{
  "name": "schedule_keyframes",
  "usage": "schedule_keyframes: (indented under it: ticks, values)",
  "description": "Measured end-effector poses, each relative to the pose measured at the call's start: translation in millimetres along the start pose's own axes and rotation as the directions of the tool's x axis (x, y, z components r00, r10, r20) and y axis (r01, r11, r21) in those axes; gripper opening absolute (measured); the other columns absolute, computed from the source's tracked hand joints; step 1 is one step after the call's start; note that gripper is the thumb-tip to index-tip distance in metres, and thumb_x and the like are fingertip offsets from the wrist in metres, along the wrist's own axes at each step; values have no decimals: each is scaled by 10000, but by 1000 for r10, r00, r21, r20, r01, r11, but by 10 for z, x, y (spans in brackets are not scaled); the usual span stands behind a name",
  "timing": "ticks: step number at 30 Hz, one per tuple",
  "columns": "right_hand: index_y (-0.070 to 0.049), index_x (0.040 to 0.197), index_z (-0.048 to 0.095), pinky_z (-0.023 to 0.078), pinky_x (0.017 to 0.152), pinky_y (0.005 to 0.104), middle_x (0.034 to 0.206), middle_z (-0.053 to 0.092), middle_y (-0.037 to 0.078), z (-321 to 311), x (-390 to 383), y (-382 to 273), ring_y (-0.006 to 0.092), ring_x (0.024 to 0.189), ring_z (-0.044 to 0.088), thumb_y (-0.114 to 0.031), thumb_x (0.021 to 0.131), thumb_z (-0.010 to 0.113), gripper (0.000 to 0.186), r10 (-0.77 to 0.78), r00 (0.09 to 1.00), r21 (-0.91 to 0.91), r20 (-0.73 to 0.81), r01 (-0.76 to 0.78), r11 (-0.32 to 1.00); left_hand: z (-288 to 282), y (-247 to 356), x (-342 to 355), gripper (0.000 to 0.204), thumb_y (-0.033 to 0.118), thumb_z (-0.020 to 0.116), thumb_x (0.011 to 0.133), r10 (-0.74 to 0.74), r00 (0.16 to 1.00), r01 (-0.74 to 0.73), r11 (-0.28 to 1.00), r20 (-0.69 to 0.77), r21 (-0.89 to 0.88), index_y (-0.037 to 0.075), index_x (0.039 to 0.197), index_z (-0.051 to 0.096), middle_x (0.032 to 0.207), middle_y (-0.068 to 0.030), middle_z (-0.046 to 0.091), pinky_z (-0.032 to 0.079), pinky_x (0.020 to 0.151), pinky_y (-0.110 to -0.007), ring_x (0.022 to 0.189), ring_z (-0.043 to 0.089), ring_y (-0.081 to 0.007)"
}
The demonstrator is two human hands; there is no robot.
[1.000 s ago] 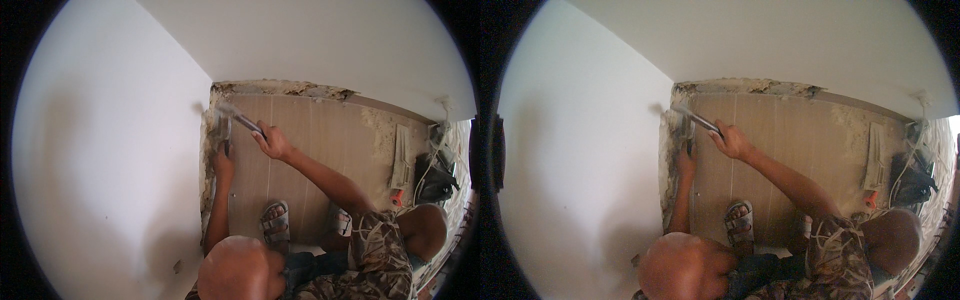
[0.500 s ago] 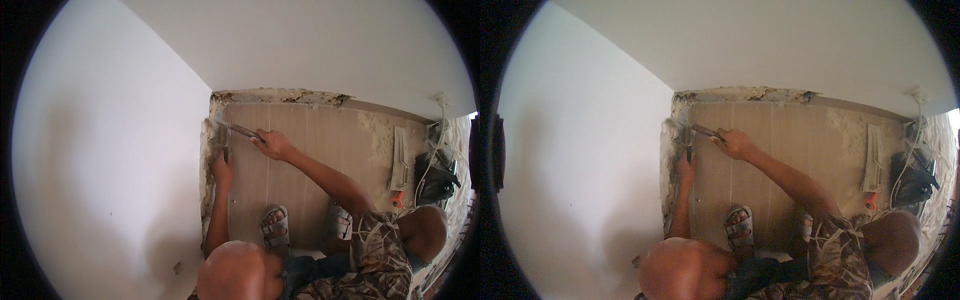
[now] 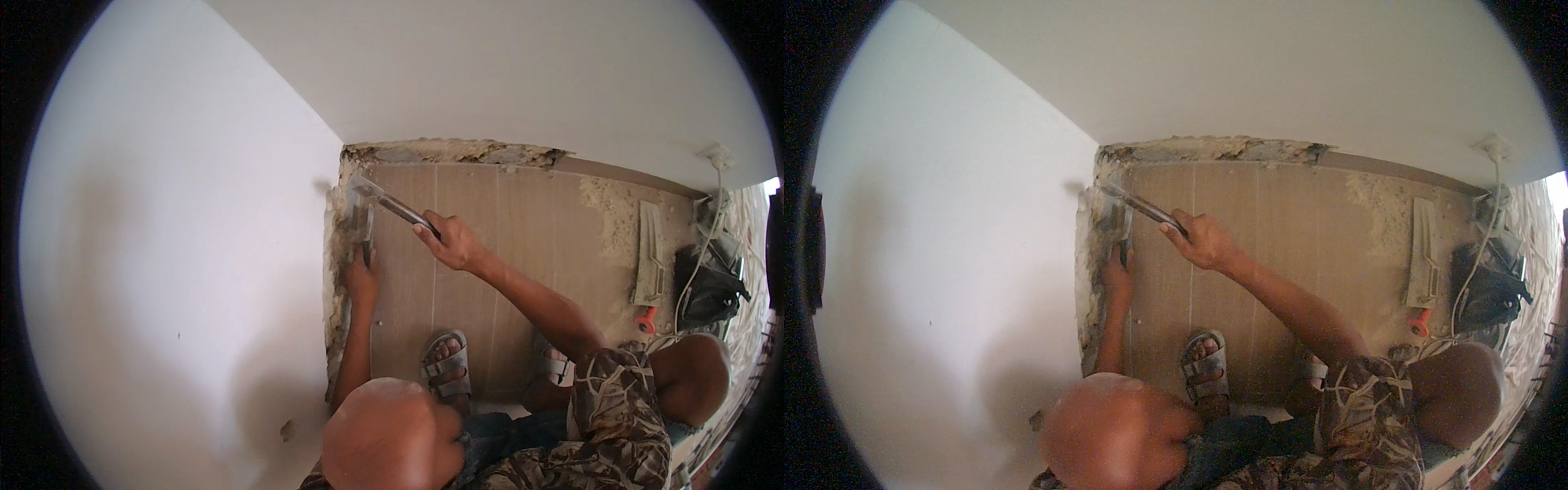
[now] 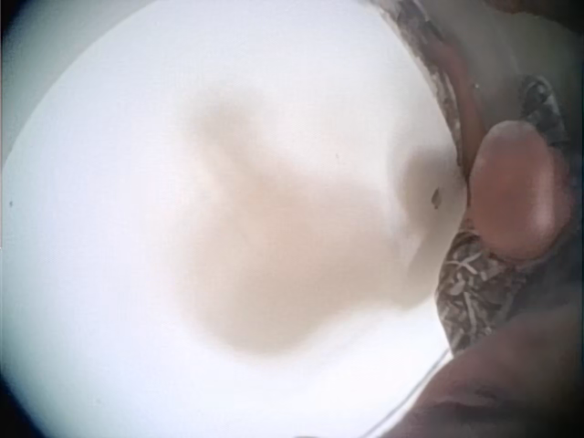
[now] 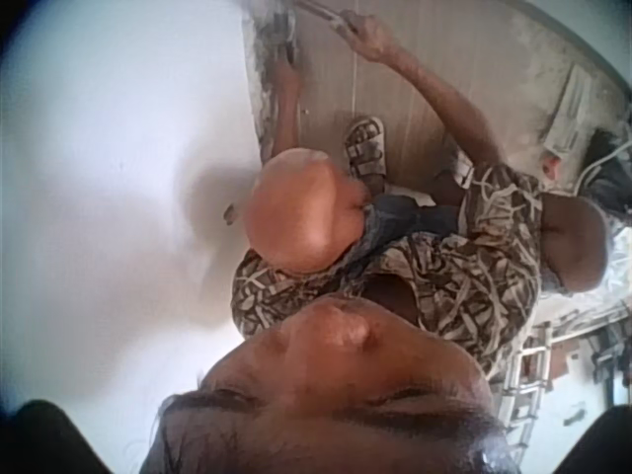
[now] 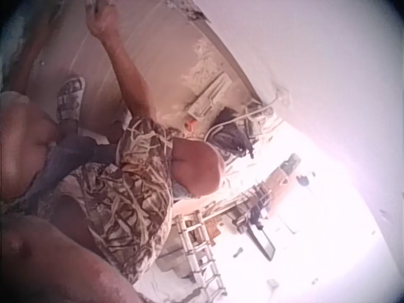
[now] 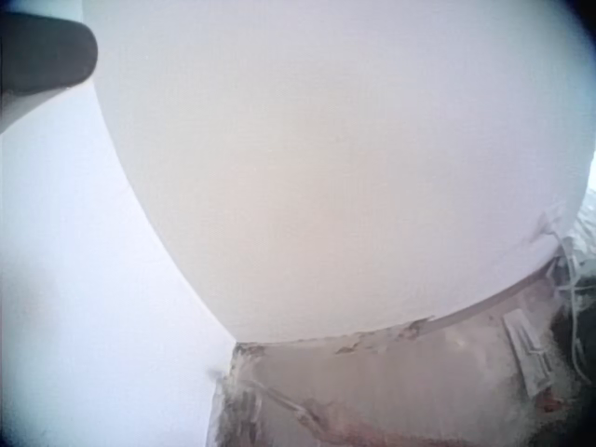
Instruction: The person uses a brush to sweep debris off a tiled floor, then uses a hammer and a chisel to chip away at the edges where the floor meets a wall.
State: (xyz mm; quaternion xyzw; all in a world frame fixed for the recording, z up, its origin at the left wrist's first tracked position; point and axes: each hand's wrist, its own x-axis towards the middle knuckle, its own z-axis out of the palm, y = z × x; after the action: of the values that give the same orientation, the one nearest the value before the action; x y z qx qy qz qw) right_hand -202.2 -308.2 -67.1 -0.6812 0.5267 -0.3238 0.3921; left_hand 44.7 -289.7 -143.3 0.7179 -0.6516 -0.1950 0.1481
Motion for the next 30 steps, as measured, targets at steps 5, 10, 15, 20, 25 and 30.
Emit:
schedule_keyframes:
  ticks: [5,10,15,20,25,30]
  values:
    - [2,993,542,440,575,494,676,573,246,323,7,330,435,623,603,-381,983,530,383,-52,997,-150,48,59,987,79,-73,6,504,351,541,964,2,1000,-2,999,-4,55,-49,1272,539,1052,-327,627,495,844,-493,970,628,-462]
    - [2,1066,553,458,641,536,732,603,277,321,82,169,462,709,617,-409,975,522,422,98,983,-214,157,-63,975,114,-257,35,481,337,551,960,31,998,-29,999,-46,40,-42,1256,547,1064,-314,633,496,836,-499,960,631,-461]
    - [3,1016,563,459,644,541,700,598,273,321,117,424,464,694,614,-411,977,518,418,-2,994,-252,110,30,967,89,8,-10,492,333,559,958,-2,1000,3,999,-5,42,-40,1277,538,1108,-309,625,491,856,-492,993,618,-465]
    - [14,958,571,455,596,503,663,587,257,336,78,355,436,637,614,-401,990,510,421,41,996,-176,75,-27,984,80,-34,-59,537,349,546,964,17,1000,-17,999,-12,38,-61,1310,513,1105,-323,622,492,867,-483,1009,614,-471]
    - [11,993,599,472,610,510,665,594,256,68,87,239,438,641,619,-446,990,491,469,188,982,21,-21,-188,982,80,-126,-150,532,346,522,978,22,999,-22,1000,-28,20,-76,1302,511,1109,-338,614,494,869,-487,1011,618,-474]
    - [4,1019,586,470,609,508,679,602,247,-36,22,28,443,650,618,-426,991,493,440,156,988,-67,19,-155,986,11,-73,-295,504,352,509,985,21,999,-21,1000,-47,-6,-47,1292,531,1103,-329,619,501,851,-494,977,629,-473]
